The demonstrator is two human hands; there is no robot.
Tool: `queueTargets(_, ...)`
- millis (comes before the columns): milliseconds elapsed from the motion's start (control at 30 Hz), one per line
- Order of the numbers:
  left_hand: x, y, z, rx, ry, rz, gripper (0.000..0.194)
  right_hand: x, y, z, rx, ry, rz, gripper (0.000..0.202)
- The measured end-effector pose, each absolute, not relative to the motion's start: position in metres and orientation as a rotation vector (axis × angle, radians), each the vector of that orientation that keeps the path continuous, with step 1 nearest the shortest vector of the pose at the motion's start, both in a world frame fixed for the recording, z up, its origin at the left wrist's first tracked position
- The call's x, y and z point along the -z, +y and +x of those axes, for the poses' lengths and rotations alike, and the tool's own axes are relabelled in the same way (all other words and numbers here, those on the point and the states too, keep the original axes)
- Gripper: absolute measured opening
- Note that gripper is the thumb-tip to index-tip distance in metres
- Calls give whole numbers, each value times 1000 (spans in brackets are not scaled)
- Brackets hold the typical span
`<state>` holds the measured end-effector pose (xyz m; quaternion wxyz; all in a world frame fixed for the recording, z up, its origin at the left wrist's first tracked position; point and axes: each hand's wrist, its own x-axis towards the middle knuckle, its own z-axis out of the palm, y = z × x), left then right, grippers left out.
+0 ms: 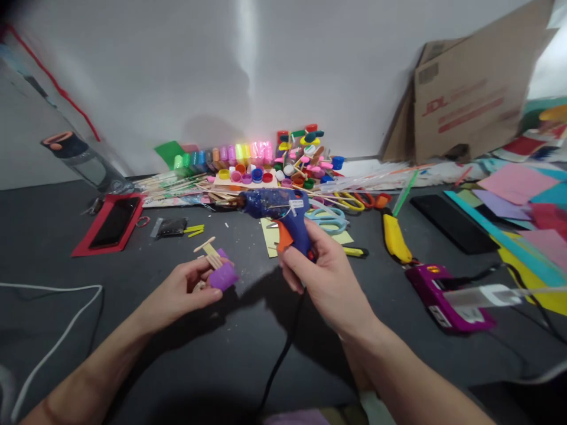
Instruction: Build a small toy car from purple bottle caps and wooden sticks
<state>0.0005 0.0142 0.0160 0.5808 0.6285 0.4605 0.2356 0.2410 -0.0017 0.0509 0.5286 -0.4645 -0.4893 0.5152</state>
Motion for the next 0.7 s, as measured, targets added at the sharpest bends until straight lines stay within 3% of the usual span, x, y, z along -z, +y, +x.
queueTargets(133, -25, 5, -11, -549, 987, 1263, 52, -60, -2, 237, -1175, -1074, -1130, 14)
queueTargets(300, -29, -1, -15, -516, 978, 1251, 46, -71, 1, 231, -1329, -999, -1118, 23)
queueTargets(467, -26, 0, -19, -512, 961, 1191, 42, -65, 7, 226, -1323, -1116, -1128, 23)
queueTargets(700, -22, -2, -23, -452, 808, 944, 52, -49, -4, 232, -1251, -1119, -1197, 20)
